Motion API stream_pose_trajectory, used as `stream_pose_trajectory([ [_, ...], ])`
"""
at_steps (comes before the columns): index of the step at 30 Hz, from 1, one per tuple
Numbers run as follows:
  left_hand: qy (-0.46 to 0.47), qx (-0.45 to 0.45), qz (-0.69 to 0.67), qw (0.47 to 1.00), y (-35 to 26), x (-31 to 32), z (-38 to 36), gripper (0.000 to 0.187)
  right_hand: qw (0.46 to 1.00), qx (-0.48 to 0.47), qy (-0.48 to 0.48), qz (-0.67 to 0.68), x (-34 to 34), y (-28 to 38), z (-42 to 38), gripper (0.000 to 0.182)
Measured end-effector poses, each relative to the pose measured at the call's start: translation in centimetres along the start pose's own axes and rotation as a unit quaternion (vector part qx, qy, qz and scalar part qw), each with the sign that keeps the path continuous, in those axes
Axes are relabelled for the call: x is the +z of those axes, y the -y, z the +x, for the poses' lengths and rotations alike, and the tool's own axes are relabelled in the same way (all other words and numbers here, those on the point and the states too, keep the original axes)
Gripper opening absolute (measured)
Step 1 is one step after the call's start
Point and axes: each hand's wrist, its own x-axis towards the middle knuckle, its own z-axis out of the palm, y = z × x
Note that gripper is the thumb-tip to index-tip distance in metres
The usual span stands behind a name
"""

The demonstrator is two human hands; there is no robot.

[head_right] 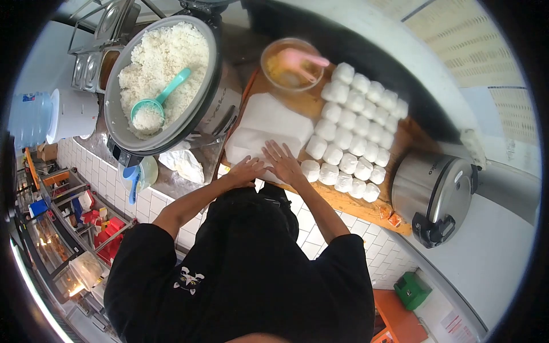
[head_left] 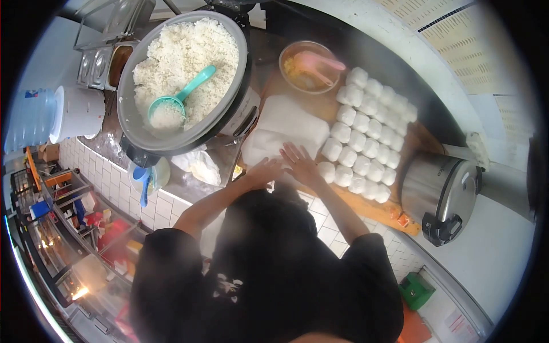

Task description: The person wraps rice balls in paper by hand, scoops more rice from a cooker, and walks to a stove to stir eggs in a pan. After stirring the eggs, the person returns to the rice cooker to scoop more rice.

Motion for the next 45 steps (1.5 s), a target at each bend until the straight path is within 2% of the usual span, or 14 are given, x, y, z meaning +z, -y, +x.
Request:
stream_pose_trajectory([
  [5,0.113,-0.049,-0.038,0.992,0.4,2.9,-0.8,0.023,0.998,-0.038,0.001,-0.040,1.1,-1.3,-0.5,0.068],
  [7,-0.073,0.011,-0.044,0.996,0.8,-0.3,-1.2,0.019,0.996,-0.039,0.040,0.073,-0.5,-1.4,-0.1,0.073],
  [11,-0.143,-0.064,-0.111,0.981,2.7,-4.0,1.8,0.016,0.993,-0.034,0.061,0.100,-2.6,-1.7,0.9,0.069],
  [12,-0.146,-0.062,-0.107,0.982,3.8,-4.2,2.8,0.016,0.985,-0.005,0.049,0.167,-2.6,-2.1,1.2,0.064],
  [14,0.028,-0.223,-0.282,0.933,6.0,-3.6,4.5,0.013,0.972,0.022,0.033,0.232,-1.9,-3.2,2.1,0.059],
  [16,-0.037,-0.198,-0.303,0.931,8.8,-0.7,5.3,0.015,0.944,0.149,0.030,0.291,-0.1,-5.0,3.6,0.047],
  [19,-0.030,-0.236,-0.416,0.878,10.8,0.0,6.4,0.020,0.946,0.172,0.015,0.275,2.3,-7.9,5.1,0.039],
  [23,-0.022,-0.177,-0.373,0.910,12.4,1.2,5.1,0.021,0.915,0.215,0.101,0.326,2.1,-9.7,5.0,0.032],
  [29,0.034,-0.294,-0.278,0.914,11.2,1.8,4.2,0.025,0.930,0.151,0.008,0.336,3.9,-10.0,3.6,0.029],
  [31,-0.039,-0.304,-0.201,0.930,11.0,3.8,4.3,0.023,0.964,0.245,0.003,0.104,2.7,-7.3,5.0,0.031],
  [32,-0.039,-0.305,-0.202,0.930,10.2,3.0,4.5,0.023,0.964,0.244,0.004,0.105,1.6,-6.0,5.2,0.031],
  [34,-0.188,-0.287,-0.001,0.939,8.3,0.4,4.9,0.021,0.965,0.213,-0.145,-0.040,-0.1,-4.3,5.2,0.028],
  [38,-0.091,-0.267,-0.037,0.959,8.7,0.7,4.8,0.016,0.977,0.210,-0.040,0.021,3.4,-5.5,4.1,0.018],
  [45,-0.060,-0.246,-0.067,0.965,7.2,1.9,3.1,0.011,0.972,0.176,-0.123,0.099,3.6,-3.8,1.8,0.009],
])
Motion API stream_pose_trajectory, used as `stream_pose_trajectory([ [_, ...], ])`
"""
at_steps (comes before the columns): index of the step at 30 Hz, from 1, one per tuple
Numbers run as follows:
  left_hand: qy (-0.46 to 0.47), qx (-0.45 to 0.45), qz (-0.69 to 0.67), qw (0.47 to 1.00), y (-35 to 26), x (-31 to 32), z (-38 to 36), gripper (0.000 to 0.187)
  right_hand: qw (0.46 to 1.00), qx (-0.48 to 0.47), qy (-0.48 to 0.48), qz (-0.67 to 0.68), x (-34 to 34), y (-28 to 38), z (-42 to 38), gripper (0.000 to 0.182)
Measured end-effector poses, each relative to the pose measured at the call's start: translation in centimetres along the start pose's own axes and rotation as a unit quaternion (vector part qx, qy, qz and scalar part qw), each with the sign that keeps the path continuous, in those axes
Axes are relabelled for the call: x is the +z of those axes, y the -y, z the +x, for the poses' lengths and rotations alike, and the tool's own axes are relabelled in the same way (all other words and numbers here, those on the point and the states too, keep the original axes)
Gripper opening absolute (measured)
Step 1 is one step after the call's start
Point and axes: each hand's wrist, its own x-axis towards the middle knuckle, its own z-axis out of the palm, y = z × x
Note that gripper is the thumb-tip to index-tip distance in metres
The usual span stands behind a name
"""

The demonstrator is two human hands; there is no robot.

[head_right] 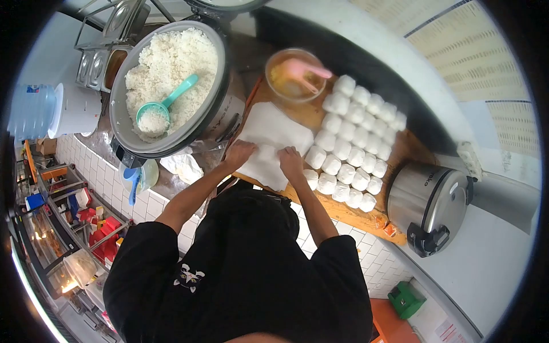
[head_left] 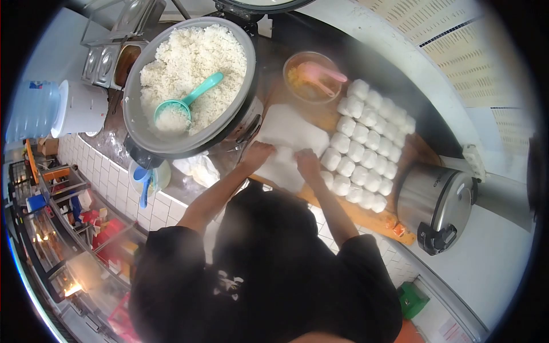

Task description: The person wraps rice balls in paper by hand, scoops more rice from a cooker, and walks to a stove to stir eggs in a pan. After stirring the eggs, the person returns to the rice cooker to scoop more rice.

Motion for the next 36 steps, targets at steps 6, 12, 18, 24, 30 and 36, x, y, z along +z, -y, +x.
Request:
stream_pose_trajectory([
  [6,-0.183,0.124,0.026,0.975,1.0,0.9,-2.2,0.014,0.991,-0.057,0.077,0.094,-2.9,-1.5,-0.4,0.012],
  [12,-0.015,-0.014,-0.324,0.946,3.5,5.2,1.4,0.014,0.992,-0.079,0.072,0.064,1.2,-5.5,1.5,0.017],
  [18,-0.037,-0.134,-0.053,0.989,4.3,20.5,10.4,0.013,0.992,-0.104,0.048,-0.059,5.9,-7.0,3.5,0.029],
  [24,0.104,0.005,-0.454,0.885,1.6,0.8,3.0,0.019,0.976,-0.036,0.111,0.185,0.4,-3.4,3.4,0.021],
  [30,0.172,-0.125,-0.749,0.628,-0.3,-2.3,-1.0,0.037,0.816,0.151,0.215,0.514,-2.5,-1.8,1.3,0.019],
  [36,-0.182,-0.347,-0.565,0.726,-6.1,-3.5,-0.9,0.058,0.938,0.083,0.044,0.334,-4.0,1.3,1.5,0.015],
])
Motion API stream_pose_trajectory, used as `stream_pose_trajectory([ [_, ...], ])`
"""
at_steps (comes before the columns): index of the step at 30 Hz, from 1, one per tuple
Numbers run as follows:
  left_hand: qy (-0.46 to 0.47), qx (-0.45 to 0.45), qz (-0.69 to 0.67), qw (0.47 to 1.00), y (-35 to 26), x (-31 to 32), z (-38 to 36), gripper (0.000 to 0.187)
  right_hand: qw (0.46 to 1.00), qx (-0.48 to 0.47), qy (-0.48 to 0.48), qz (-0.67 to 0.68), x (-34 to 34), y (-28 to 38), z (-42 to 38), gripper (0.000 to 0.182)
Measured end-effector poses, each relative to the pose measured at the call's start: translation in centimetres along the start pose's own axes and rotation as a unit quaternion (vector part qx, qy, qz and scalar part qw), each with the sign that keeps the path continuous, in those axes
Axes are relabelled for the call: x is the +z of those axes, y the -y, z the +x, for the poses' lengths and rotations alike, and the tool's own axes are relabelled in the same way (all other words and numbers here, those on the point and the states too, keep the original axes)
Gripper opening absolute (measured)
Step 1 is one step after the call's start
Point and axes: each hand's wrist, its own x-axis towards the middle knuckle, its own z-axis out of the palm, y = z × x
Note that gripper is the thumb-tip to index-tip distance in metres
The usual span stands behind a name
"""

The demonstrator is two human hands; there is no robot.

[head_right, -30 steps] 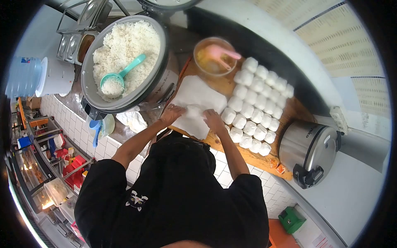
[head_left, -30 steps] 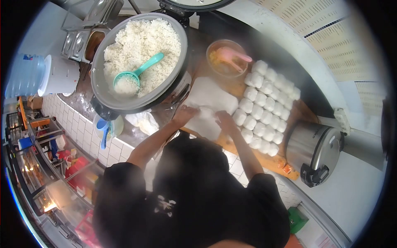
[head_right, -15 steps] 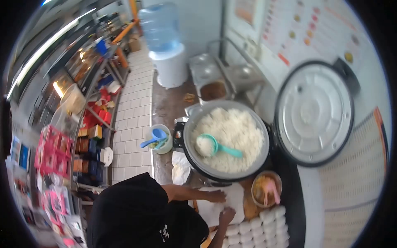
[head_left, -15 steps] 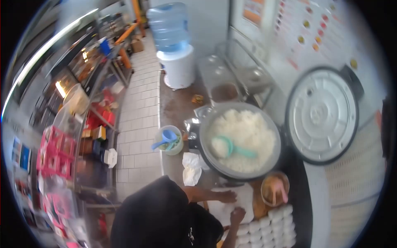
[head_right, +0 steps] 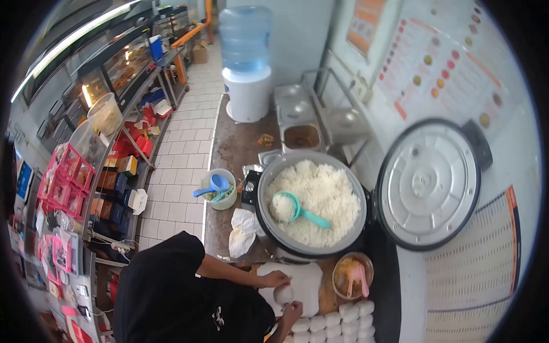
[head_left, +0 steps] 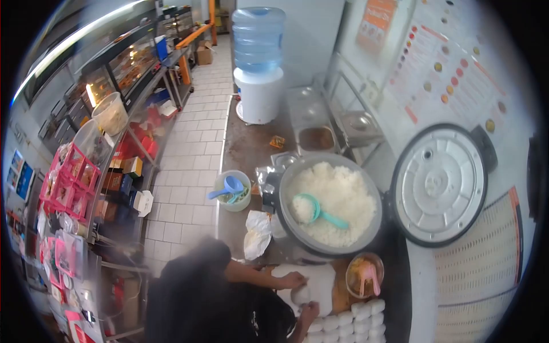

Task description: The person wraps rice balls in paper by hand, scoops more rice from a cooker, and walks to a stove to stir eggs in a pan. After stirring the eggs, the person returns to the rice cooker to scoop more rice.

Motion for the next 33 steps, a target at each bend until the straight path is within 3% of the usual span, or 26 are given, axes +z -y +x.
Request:
stream_pose_trajectory([
  [1,-0.004,-0.036,-0.042,0.998,-3.2,-0.3,-1.6,0.067,0.998,0.034,-0.043,0.030,0.2,1.5,0.0,0.018],
  [2,0.056,-0.026,-0.014,0.998,-4.5,-0.4,-2.0,0.076,0.996,0.021,-0.059,-0.071,-0.2,4.4,-0.2,0.017],
  [3,0.075,0.053,0.061,0.994,-6.7,-0.5,-3.1,0.086,0.971,0.120,-0.073,0.195,-0.5,7.0,-0.8,0.023],
  [4,0.086,0.095,0.027,0.991,-3.8,0.6,-1.3,0.097,0.961,0.056,-0.079,0.260,-0.4,8.0,-1.2,0.023],
  [5,0.057,0.124,0.049,0.989,-5.3,1.1,-1.9,0.091,0.906,0.067,-0.131,0.398,-0.1,12.1,-1.4,0.029],
  [6,0.035,0.152,0.071,0.985,-7.1,1.0,-2.0,0.086,0.841,0.098,-0.164,0.506,-0.3,10.8,-1.2,0.032],
  [7,0.035,0.248,0.039,0.967,-8.2,1.3,-2.1,0.075,0.804,0.079,-0.167,0.566,-0.1,10.2,-0.8,0.029],
  [8,0.099,0.249,-0.029,0.963,-9.3,2.0,-1.7,0.059,0.817,0.058,-0.158,0.552,0.0,9.3,-0.6,0.024],
  [10,0.200,0.235,0.007,0.951,-13.5,2.1,-3.5,0.056,0.727,0.099,-0.207,0.647,-0.5,8.6,-0.1,0.021],
  [11,0.259,0.233,0.015,0.937,-13.6,2.9,-3.6,0.057,0.736,0.091,-0.232,0.630,-1.2,10.1,-0.6,0.024],
  [13,0.317,0.258,-0.029,0.912,-15.0,3.7,-4.5,0.063,0.845,-0.108,-0.286,0.438,-1.3,10.0,-1.8,0.042],
  [15,0.362,0.255,-0.042,0.895,-15.3,4.5,-5.0,0.072,0.732,0.025,-0.066,0.678,-2.9,11.9,-1.6,0.062],
  [16,0.351,0.235,0.003,0.906,-15.1,4.8,-5.3,0.074,0.724,0.015,-0.091,0.683,-3.4,12.0,-2.0,0.062],
  [18,0.335,0.262,0.074,0.902,-13.2,6.0,-4.7,0.070,0.795,0.060,-0.019,0.604,-4.6,11.7,-2.6,0.069],
  [19,0.358,0.264,0.081,0.892,-13.2,6.6,-4.5,0.070,0.791,0.051,-0.043,0.609,-4.3,10.5,-3.0,0.069],
  [20,0.358,0.187,0.076,0.912,-13.2,7.3,-4.4,0.066,0.860,-0.090,-0.173,0.472,-3.1,8.8,-3.4,0.067],
  [21,0.351,0.111,0.072,0.927,-13.1,8.2,-4.4,0.062,0.840,-0.026,-0.278,0.464,-3.4,9.4,-3.4,0.065],
  [22,0.303,0.119,0.087,0.941,-12.8,9.3,-4.5,0.049,0.808,0.041,-0.377,0.451,-3.7,10.1,-3.4,0.063],
  [23,0.313,0.120,0.092,0.938,-12.5,10.3,-4.7,0.049,0.802,0.040,-0.388,0.452,-4.6,9.8,-4.2,0.063],
  [25,0.277,-0.032,-0.079,0.957,-13.2,12.2,-4.4,0.043,0.856,0.087,-0.311,0.404,-6.9,9.6,-5.1,0.055],
  [26,0.293,-0.007,-0.094,0.951,-12.5,13.2,-3.9,0.050,0.904,0.076,-0.324,0.269,-7.2,10.3,-5.7,0.046],
  [27,0.298,-0.010,-0.090,0.950,-12.3,14.0,-3.7,0.050,0.901,0.079,-0.329,0.271,-8.1,11.1,-6.1,0.046],
  [28,0.290,-0.104,-0.145,0.940,-12.7,14.9,-3.5,0.062,0.903,0.101,-0.329,0.258,-9.2,11.6,-6.4,0.045],
  [30,0.347,-0.109,-0.192,0.912,-14.1,16.4,-3.2,0.097,0.899,0.069,-0.295,0.317,-11.1,8.4,-5.6,0.043],
  [31,0.348,-0.109,-0.189,0.912,-14.2,16.9,-2.6,0.097,0.892,0.104,-0.327,0.292,-13.0,9.4,-5.6,0.052],
  [33,0.266,-0.083,-0.110,0.954,-13.5,17.7,-0.6,0.095,0.878,0.136,-0.373,0.267,-15.3,1.2,-3.1,0.061],
])
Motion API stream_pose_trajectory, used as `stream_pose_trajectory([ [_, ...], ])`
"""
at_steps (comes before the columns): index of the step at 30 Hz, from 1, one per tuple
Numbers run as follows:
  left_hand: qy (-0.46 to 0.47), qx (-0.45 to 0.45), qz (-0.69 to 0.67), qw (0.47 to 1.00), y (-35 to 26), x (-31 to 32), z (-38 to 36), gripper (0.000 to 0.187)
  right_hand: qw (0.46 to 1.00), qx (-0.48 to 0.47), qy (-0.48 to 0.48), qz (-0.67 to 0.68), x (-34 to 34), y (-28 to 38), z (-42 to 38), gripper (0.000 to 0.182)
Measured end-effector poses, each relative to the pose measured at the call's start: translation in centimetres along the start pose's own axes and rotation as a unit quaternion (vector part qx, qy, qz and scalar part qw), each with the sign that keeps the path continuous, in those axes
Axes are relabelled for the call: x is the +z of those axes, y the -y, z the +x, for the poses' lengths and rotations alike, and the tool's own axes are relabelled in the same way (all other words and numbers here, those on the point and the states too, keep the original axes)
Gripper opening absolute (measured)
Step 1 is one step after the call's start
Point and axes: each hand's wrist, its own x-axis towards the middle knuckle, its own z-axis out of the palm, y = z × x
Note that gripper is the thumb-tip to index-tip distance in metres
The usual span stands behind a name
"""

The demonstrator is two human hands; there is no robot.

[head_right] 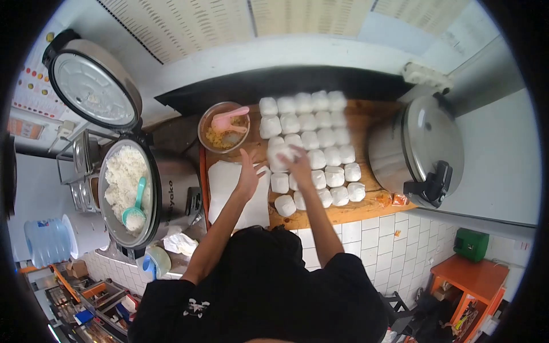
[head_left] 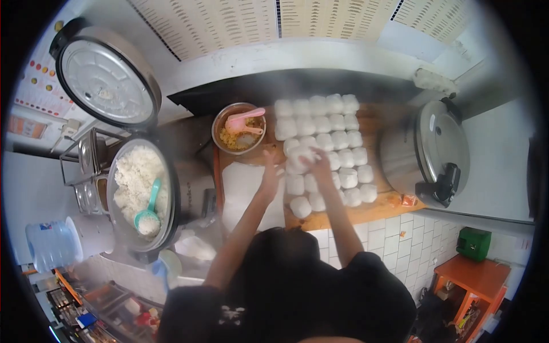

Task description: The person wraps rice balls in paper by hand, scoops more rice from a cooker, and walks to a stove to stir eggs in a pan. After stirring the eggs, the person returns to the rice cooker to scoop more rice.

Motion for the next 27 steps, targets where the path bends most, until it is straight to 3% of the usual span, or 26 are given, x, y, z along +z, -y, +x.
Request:
stream_pose_trajectory([
  [2,-0.008,0.031,0.067,0.997,1.5,-2.2,2.7,0.088,0.992,0.071,-0.101,-0.010,-2.5,-0.9,6.5,0.068],
  [4,0.026,0.047,0.188,0.981,2.3,-3.4,5.8,0.079,0.976,0.015,-0.182,-0.115,-4.8,-1.7,12.4,0.069],
  [5,0.037,0.055,0.172,0.983,2.6,-3.4,7.2,0.073,0.977,0.017,-0.179,-0.118,-5.8,-3.4,15.5,0.069],
  [7,0.037,0.060,0.236,0.969,1.4,-1.8,10.5,0.070,0.926,-0.120,-0.225,-0.278,-7.1,-6.7,20.8,0.071],
  [9,0.036,0.060,0.298,0.952,2.4,-1.4,15.0,0.067,0.934,-0.104,-0.203,-0.274,-6.5,-6.6,21.8,0.071],
  [11,-0.111,0.154,0.274,0.943,7.1,-2.5,21.4,0.064,0.946,-0.044,-0.125,-0.297,-7.1,-6.7,22.8,0.073],
  [14,-0.112,0.094,0.312,0.939,3.7,0.3,20.8,0.062,0.902,-0.131,-0.133,-0.389,-6.1,-6.2,21.3,0.066],
  [15,-0.133,0.152,0.363,0.909,5.7,-0.4,22.5,0.061,0.902,-0.126,-0.130,-0.392,-6.0,-5.9,21.5,0.066],
  [19,-0.088,0.117,0.400,0.905,4.2,0.4,21.1,0.060,0.908,-0.107,-0.169,-0.368,-4.6,-5.1,20.2,0.051],
  [22,-0.062,0.121,0.320,0.938,6.1,-1.4,21.9,0.058,0.903,-0.119,-0.196,-0.364,-4.2,-5.4,20.3,0.045],
  [24,-0.066,0.201,0.304,0.929,7.2,-2.7,21.0,0.047,0.828,-0.231,-0.269,-0.434,-4.3,-5.7,20.5,0.041],
  [26,-0.086,0.254,0.365,0.891,7.5,-3.7,18.5,0.034,0.818,-0.289,-0.363,-0.340,-2.8,-4.7,20.2,0.029],
  [27,-0.035,0.260,0.321,0.910,7.3,-4.5,16.0,0.026,0.850,-0.305,-0.324,-0.280,-0.4,-2.3,18.5,0.027],
])
